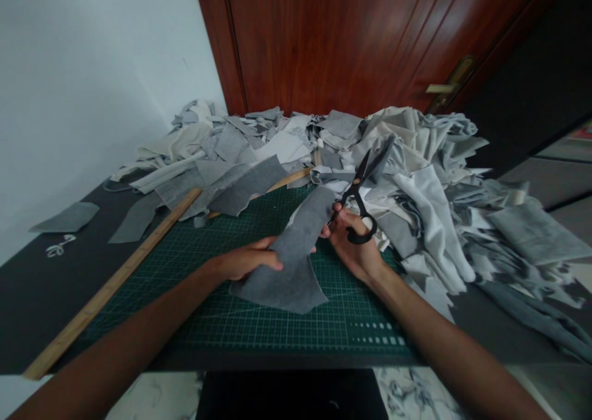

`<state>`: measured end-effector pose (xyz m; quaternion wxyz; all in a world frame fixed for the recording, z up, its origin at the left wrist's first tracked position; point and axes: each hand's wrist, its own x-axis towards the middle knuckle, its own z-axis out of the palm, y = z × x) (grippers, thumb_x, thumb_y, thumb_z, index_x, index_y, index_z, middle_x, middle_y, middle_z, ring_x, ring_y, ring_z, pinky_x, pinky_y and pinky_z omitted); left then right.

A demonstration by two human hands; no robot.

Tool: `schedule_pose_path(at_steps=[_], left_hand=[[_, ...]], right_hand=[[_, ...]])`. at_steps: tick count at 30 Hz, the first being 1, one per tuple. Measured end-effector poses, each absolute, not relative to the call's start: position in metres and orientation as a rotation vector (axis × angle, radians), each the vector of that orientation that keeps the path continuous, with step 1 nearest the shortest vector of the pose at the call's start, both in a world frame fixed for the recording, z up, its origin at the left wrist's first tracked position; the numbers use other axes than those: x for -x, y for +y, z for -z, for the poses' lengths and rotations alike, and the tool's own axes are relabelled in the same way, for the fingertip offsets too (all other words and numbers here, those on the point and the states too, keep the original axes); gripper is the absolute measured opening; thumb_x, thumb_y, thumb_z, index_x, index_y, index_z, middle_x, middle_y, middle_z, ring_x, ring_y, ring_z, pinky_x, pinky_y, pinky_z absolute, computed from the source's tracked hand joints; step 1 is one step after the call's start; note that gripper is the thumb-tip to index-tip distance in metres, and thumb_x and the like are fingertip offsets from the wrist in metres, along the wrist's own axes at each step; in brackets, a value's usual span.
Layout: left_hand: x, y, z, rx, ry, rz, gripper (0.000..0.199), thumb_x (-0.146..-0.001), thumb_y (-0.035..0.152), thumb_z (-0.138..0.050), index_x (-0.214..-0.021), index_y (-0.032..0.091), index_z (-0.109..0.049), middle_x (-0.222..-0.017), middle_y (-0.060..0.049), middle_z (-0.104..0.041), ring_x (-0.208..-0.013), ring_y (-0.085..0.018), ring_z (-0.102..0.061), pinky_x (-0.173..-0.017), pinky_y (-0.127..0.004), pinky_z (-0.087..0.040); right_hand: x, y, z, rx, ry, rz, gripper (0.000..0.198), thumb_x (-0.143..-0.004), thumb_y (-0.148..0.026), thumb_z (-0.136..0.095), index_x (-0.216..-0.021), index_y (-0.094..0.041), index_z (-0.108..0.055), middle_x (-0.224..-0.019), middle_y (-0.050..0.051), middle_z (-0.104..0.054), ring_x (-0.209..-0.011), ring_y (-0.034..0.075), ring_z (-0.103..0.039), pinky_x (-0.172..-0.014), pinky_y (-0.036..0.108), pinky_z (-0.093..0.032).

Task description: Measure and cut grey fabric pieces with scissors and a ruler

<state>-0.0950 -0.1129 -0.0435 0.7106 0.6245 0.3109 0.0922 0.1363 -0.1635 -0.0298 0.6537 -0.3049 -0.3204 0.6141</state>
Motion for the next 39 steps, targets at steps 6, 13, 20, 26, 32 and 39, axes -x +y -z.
schedule_pose_path(at_steps=[6,13,20,26,32,39], left_hand=[[0.092,-0.115,0.043,-1.302,0.316,0.004,0.069,-0.094,0.071,-0.056,-0.145,0.025,-0.059,-0.140,-0.009,-0.068,-0.136,-0.031,-0.057,-0.117,-0.043,-0.039],[0.085,-0.110,0.051,-1.302,0.343,-0.153,0.097,-0.080,0.098,-0.033,-0.129,0.022,-0.068,-0.127,-0.014,-0.072,-0.118,-0.030,-0.067,-0.077,-0.031,-0.057],[0.078,-0.106,0.050,-1.324,0.457,-0.411,0.073,-0.091,0.078,-0.054,-0.130,0.017,-0.062,-0.088,-0.009,-0.072,-0.069,-0.020,-0.069,-0.047,-0.023,-0.054],[0.073,-0.109,0.047,-1.371,0.668,-0.648,0.048,-0.090,0.057,-0.072,-0.118,0.018,-0.069,-0.087,-0.004,-0.072,-0.064,-0.015,-0.068,-0.048,-0.020,-0.053],[0.068,-0.112,0.043,-1.457,0.761,-0.841,0.036,-0.087,0.048,-0.077,-0.101,0.016,-0.069,-0.087,-0.004,-0.076,-0.070,-0.015,-0.069,-0.060,-0.021,-0.052],[0.065,-0.114,0.042,-1.451,0.873,-1.032,0.030,-0.086,0.044,-0.076,-0.089,0.018,-0.062,-0.079,0.000,-0.069,-0.067,-0.012,-0.063,-0.062,-0.021,-0.049]], right_hand=[[-0.140,-0.160,0.030,0.735,-0.697,-1.402,0.022,-0.077,-0.035,-0.079,-0.081,-0.022,-0.061,-0.075,-0.003,-0.059,-0.065,0.012,-0.051,-0.064,0.027,-0.051],[-0.132,-0.166,0.040,0.941,-0.771,-1.376,0.043,-0.067,-0.041,-0.090,-0.089,-0.023,-0.058,-0.074,-0.006,-0.048,-0.063,0.010,-0.045,-0.059,0.024,-0.042],[-0.132,-0.169,0.042,1.014,-1.272,-1.259,0.046,-0.075,-0.048,-0.086,-0.094,-0.025,-0.050,-0.073,-0.007,-0.043,-0.062,0.011,-0.038,-0.057,0.024,-0.034],[-0.124,-0.169,0.056,0.939,-1.384,-1.289,0.041,-0.078,-0.041,-0.084,-0.090,-0.024,-0.049,-0.076,-0.007,-0.045,-0.064,0.010,-0.039,-0.058,0.024,-0.035],[-0.122,-0.170,0.065,1.032,-1.417,-1.268,0.039,-0.079,-0.042,-0.082,-0.087,-0.023,-0.049,-0.076,-0.006,-0.045,-0.065,0.011,-0.039,-0.058,0.024,-0.034],[-0.124,-0.171,0.064,1.089,-1.457,-1.198,0.034,-0.083,-0.039,-0.078,-0.086,-0.023,-0.048,-0.080,-0.005,-0.046,-0.069,0.012,-0.042,-0.061,0.025,-0.037]])
